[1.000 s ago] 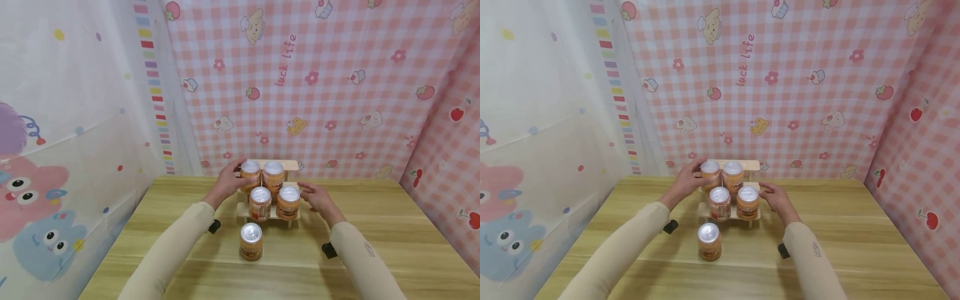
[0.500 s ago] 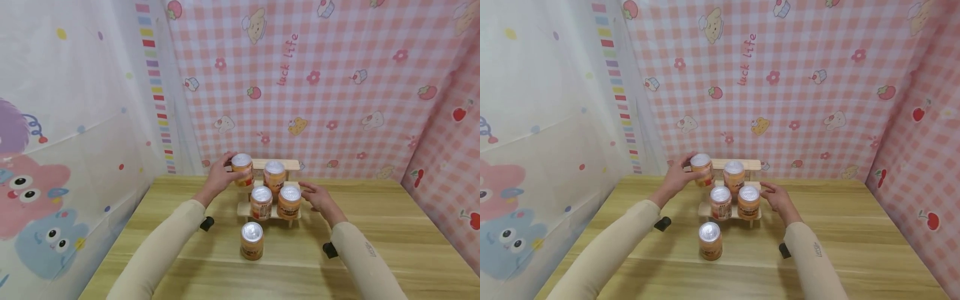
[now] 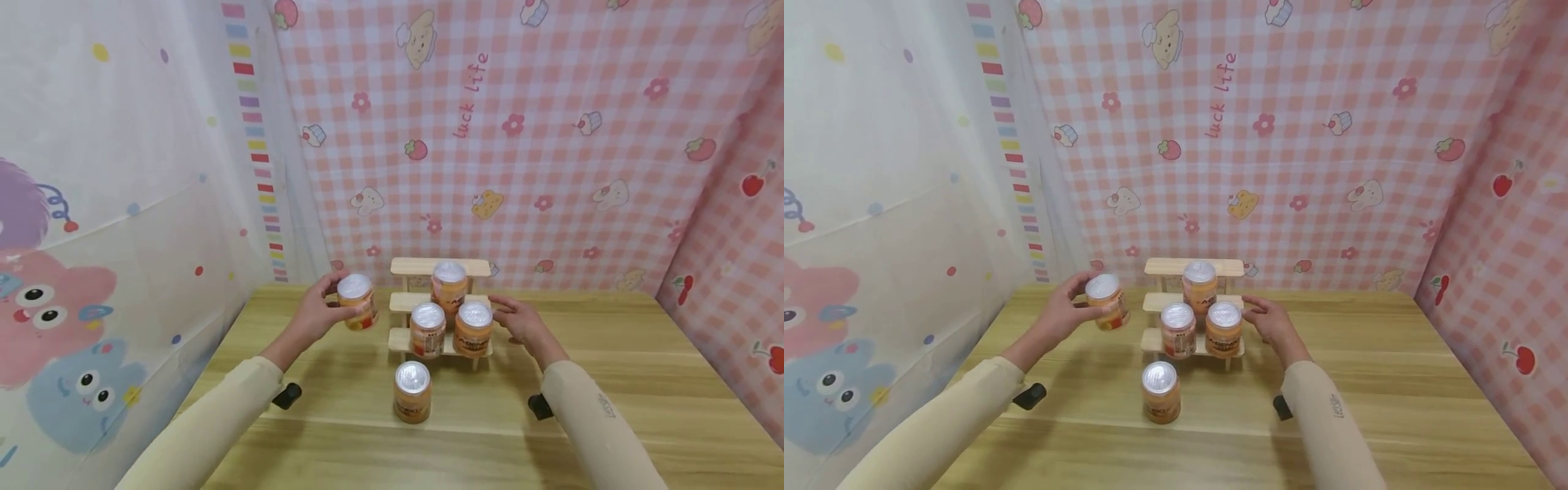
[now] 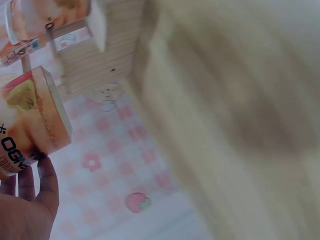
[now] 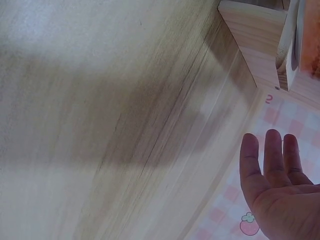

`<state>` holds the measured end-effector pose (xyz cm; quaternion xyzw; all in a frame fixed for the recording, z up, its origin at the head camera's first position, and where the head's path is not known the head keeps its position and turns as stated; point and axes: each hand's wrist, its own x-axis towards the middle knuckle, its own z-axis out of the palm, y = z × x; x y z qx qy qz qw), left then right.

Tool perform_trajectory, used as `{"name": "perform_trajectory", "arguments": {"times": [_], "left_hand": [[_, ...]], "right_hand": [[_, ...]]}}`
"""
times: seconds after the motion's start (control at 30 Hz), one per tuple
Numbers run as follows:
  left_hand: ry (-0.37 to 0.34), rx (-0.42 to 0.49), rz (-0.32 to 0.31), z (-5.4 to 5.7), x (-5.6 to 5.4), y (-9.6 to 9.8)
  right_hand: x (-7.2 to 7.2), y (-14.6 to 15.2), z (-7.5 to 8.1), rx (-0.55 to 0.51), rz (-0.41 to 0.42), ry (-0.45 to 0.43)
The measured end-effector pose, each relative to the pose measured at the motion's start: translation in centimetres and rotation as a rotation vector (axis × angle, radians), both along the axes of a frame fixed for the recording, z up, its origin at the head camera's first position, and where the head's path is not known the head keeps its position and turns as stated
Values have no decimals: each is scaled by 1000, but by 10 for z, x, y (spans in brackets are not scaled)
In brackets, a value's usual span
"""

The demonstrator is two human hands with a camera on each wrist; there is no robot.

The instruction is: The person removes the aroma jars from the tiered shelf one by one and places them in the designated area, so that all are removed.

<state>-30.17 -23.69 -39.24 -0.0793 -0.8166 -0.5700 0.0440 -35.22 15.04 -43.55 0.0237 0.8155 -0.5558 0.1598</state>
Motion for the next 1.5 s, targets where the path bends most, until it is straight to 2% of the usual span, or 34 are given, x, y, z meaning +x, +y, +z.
{"name": "perform_trajectory", "arguments": {"times": [0.17,0.3,0.5,0.67,0.83,1.13,1.5], "left_hand": [[-7,-9,-4,-16,19,-17],[-12,10,-1,-30,34,-19],[-54,34,-18,-58,50,-6],[-80,47,-45,-73,62,11],[-97,61,-78,-78,70,24],[-94,38,-113,-83,73,32],[-56,-29,-158,-90,76,21]], "right_hand": [[-3,0,1,-5,-10,-6],[-4,2,3,4,-11,-3],[-2,7,4,20,-3,5],[1,11,2,27,-4,3],[3,13,0,26,-9,-3],[5,14,0,30,-17,-3],[2,3,0,7,2,20]]}}
